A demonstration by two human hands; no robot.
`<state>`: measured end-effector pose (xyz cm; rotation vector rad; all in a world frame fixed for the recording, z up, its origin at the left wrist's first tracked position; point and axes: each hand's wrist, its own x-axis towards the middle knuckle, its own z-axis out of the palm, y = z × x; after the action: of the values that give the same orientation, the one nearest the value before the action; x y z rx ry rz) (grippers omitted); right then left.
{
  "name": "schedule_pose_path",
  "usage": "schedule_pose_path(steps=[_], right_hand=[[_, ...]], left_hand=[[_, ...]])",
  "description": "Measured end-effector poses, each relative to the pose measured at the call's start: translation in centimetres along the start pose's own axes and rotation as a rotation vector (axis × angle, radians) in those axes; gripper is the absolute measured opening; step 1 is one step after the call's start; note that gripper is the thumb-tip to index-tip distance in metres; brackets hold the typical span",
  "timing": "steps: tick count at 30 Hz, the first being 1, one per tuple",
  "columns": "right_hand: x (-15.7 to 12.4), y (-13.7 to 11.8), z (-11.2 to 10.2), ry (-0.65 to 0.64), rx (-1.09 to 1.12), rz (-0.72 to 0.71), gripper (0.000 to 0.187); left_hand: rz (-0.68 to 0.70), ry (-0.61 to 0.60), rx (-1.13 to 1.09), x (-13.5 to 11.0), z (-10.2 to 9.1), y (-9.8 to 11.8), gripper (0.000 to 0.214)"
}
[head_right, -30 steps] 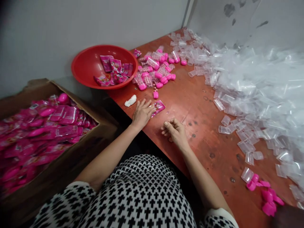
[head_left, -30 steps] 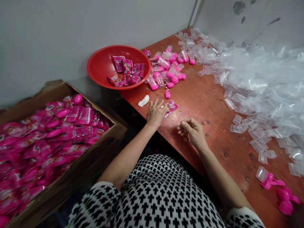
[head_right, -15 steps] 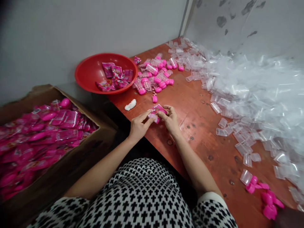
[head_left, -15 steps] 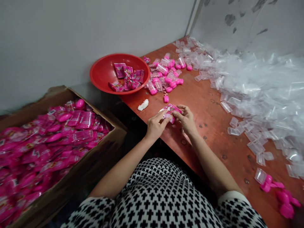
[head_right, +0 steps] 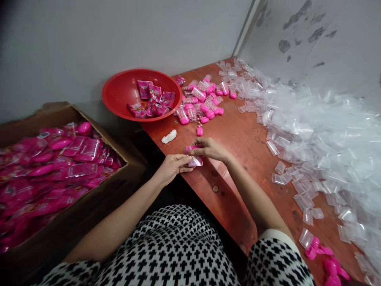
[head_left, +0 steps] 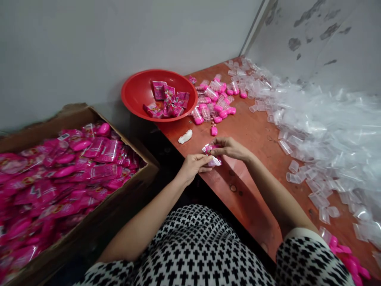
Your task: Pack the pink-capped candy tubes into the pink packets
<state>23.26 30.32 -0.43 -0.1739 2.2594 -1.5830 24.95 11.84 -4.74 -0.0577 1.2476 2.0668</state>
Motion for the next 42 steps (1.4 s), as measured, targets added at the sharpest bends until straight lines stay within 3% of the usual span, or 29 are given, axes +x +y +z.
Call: schedule_pose_path(steps=[2, 5, 7, 9, 11, 13, 15, 18, 20, 22, 25, 28, 31, 35, 42], right_hand=[[1.9, -0.4, -2.1, 0.111, -0.228, -0.065, 0.025], [5.4, -0.7, -6.2, 0.521, -0.792, -0.146, 0.036], [7.8, -0.7, -8.6, 0.497, -1.112, -0.117, 0.049], [9.7, -0.6, -10.2, 0.347, -1.319, -0.073, 0.054], [10.9, -0.4, -11.1, 0.211, -1.433, -0.053, 0.053], [11.2, -0.1, -11.5, 0.16, -1.472, -0.071, 0.049], [10.7, 0.3, -11.8, 0.21, -1.458, -0.099, 0.044], [8.8, 0.9, -11.5, 0.391, -1.362, -0.118, 0.033], [6.7, 1.0, -10.3, 0.545, -1.196, -0.126, 0.027], [4.0, 0.8, -8.1, 0.654, -0.89, -0.131, 0.024], [-0.9, 0.1, -3.4, 0.537, -0.29, -0.106, 0.028], [-5.8, -0.3, 1.4, 0.456, 0.037, -0.025, 0.032], [-9.3, 0.1, 5.4, 0.442, 0.157, 0.06, 0.03], [-11.3, 1.1, 9.0, 0.47, 0.162, 0.053, 0.026], [-10.8, 2.6, 10.7, 0.601, 0.164, 0.041, 0.026]], left_hand=[[0.033, 0.079, -0.07, -0.1, -0.2, 0.1, 0.023], [0.011, 0.156, -0.163, -0.1, -0.6, 0.3, 0.016], [-0.022, 0.163, -0.204, -0.1, -0.7, 0.5, 0.015], [-0.028, 0.168, -0.239, -0.1, -0.8, 0.7, 0.016], [-0.008, 0.168, -0.267, 0.0, -0.7, 1.0, 0.016], [0.001, 0.169, -0.285, 0.0, -0.7, 1.1, 0.014], [0.001, 0.181, -0.294, 0.0, -0.7, 1.2, 0.011], [0.026, 0.19, -0.314, 0.1, -0.6, 1.1, 0.014], [0.052, 0.191, -0.313, 0.2, -0.5, 0.8, 0.016], [0.056, 0.198, -0.291, 0.2, -0.3, 0.6, 0.016], [0.019, 0.217, -0.292, 0.1, 0.5, 0.3, 0.015], [-0.031, 0.265, -0.356, 0.0, 1.4, 0.3, 0.011], [-0.054, 0.306, -0.434, -0.1, 2.4, 0.1, 0.011], [-0.077, 0.313, -0.507, -0.2, 3.4, -0.4, 0.009], [-0.132, 0.258, -0.565, -1.2, 5.6, -0.6, 0.008]])
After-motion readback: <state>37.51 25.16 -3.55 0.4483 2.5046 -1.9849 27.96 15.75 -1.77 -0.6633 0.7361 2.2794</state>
